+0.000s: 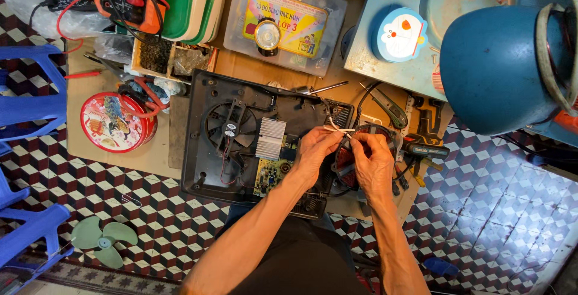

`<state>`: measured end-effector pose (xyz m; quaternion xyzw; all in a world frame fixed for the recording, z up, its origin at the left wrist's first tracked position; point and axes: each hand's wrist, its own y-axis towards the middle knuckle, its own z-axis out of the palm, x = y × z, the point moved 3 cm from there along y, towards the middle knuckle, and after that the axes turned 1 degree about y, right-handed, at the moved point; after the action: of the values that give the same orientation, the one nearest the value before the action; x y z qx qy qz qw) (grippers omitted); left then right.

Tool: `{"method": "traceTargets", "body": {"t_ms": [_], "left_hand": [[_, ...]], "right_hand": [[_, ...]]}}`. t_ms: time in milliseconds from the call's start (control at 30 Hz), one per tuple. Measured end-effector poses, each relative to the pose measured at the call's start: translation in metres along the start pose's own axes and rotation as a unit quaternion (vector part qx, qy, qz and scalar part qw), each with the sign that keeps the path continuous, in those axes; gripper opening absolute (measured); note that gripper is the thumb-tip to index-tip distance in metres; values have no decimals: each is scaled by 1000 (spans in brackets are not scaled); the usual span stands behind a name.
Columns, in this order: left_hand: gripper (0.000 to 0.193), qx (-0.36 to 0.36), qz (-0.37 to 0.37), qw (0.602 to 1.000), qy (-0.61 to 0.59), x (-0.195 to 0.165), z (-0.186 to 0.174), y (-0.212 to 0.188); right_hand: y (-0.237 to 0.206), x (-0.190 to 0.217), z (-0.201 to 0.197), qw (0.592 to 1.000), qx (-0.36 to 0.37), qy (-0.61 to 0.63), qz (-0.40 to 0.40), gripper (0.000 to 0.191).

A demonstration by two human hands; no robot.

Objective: The person works at a cluttered repair bench on an opened appliance chassis containing a fan, a red heating coil and a circuit board. They use a cordless drill to remove screws, detach a heatsink and lift the circuit board out of the housing, handling small screws and wires by hand.

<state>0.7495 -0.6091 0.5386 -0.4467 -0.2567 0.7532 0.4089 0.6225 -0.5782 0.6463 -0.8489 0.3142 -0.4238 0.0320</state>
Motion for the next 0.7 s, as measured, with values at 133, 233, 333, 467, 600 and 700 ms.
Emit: {"method": "traceTargets", "body": {"t_ms": [133,233,333,467,600,700], "left_hand": [[27,-15,11,1000,19,0,1,1],[27,-22,5,1000,7,1,-1,1],[28,-32,-9,999,40,2,-4,0],[29,-31,-6,999,32,3,-2,-1],[29,-43,-24,998,39,1,0,-1],[32,-35,-38,998,21,-2,-1,-1]], "right_hand": [[2,1,1,1000,9,19,2,18],[1,1,2,1000,21,-3,9,18],[-2,0,1,1000,3,-2,10,18],[-6,-4,0,999,-14,29,40,18],[-8,-5,2,1000,-12,-5,1,18],[-8,-7,3,1000,-11,-10,-4,18]]}}
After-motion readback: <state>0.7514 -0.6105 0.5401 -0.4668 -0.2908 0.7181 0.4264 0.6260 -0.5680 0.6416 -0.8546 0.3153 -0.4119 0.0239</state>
